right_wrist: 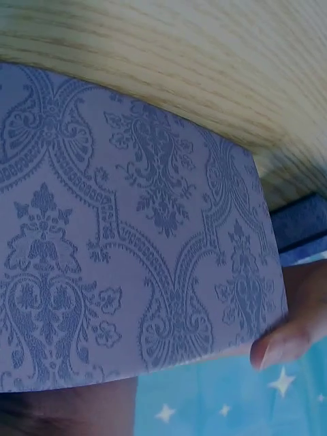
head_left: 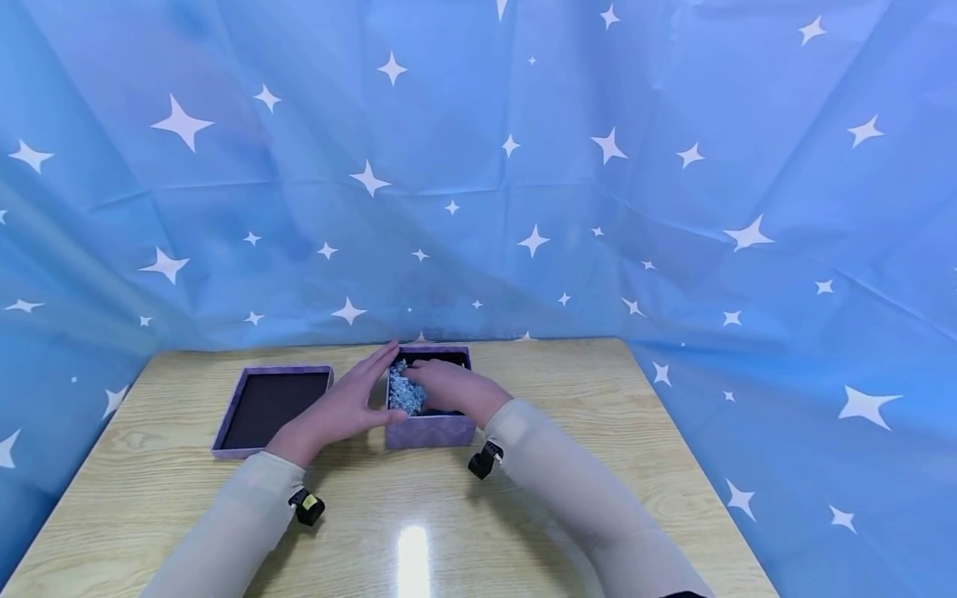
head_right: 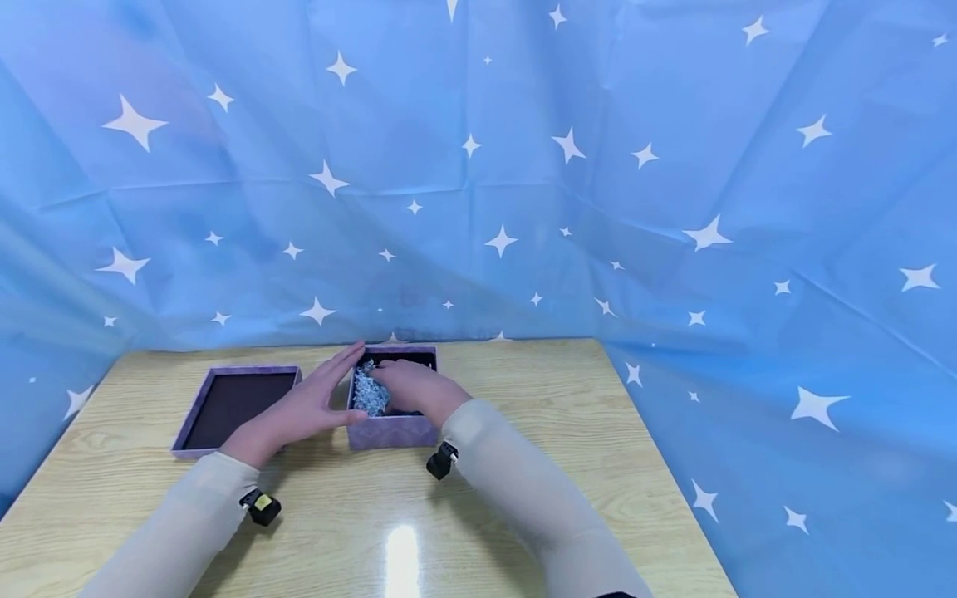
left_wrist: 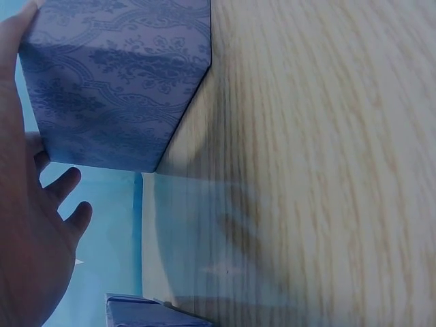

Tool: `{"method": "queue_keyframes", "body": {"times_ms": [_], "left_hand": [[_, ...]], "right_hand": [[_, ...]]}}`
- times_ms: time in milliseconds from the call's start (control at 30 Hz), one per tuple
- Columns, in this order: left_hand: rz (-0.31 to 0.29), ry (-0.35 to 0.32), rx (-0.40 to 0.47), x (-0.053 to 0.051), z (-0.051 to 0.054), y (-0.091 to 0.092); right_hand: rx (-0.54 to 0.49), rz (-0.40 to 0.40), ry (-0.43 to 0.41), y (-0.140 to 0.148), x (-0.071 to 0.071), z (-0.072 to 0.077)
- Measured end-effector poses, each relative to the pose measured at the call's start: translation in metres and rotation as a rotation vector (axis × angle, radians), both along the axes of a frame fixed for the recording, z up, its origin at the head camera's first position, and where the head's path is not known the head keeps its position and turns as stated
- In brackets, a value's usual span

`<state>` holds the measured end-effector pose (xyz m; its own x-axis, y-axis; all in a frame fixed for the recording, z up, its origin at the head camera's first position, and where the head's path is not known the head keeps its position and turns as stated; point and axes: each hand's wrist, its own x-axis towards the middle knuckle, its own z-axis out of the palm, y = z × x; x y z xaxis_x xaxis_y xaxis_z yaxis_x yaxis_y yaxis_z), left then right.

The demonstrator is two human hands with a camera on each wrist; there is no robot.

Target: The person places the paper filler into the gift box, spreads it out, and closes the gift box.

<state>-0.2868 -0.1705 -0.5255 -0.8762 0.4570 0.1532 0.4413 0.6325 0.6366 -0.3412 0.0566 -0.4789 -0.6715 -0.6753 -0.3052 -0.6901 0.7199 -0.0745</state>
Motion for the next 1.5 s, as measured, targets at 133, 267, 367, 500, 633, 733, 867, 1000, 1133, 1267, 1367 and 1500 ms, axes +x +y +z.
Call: {"method": "queue_keyframes", "body": {"times_ms": [133,267,367,500,633,733,867,1000,1133,1267,1367,1500], "left_hand": [[0.004,-0.011,0.005,0.0,0.0,0.0],[0.007,-0.022,0.005,-0.001,0.0,0.002],[0.005,-0.029,-0.004,-0.001,0.0,0.004],[0.008,-0.034,-0.013,-0.002,-0.001,0.004],[0.01,-0.038,-0.001,-0.001,-0.001,0.003],[0.008,-0.042,0.005,-0.001,0.0,0.001],[0.001,-0.038,0.004,-0.002,-0.001,0.001],[-0.008,-0.038,-0.001,-0.002,-0.002,0.004],[-0.007,-0.038,-0.009,-0.001,0.0,0.006],[-0.003,-0.033,-0.021,0.0,0.003,0.007],[-0.001,-0.028,-0.026,0.0,0.005,0.006],[0.012,-0.028,-0.029,0.0,0.007,0.003]], "right_hand": [[0.0,0.016,0.005,0.002,0.0,0.002],[-0.058,0.009,0.008,0.01,-0.002,0.006],[-0.149,0.009,0.002,0.018,-0.002,0.012],[-0.342,0.019,-0.049,0.026,0.001,0.023],[-0.543,0.025,-0.198,0.024,0.001,0.028],[-0.608,0.034,-0.341,0.017,-0.005,0.021],[-0.516,0.011,-0.419,0.007,-0.017,0.007],[-0.344,-0.029,-0.413,0.005,-0.023,0.002],[-0.242,-0.027,-0.408,0.005,-0.022,-0.002],[-0.215,-0.012,-0.374,0.004,-0.02,-0.006],[-0.221,-0.011,-0.362,0.004,-0.021,-0.004],[-0.258,0.042,-0.362,0.003,-0.023,0.005]]}}
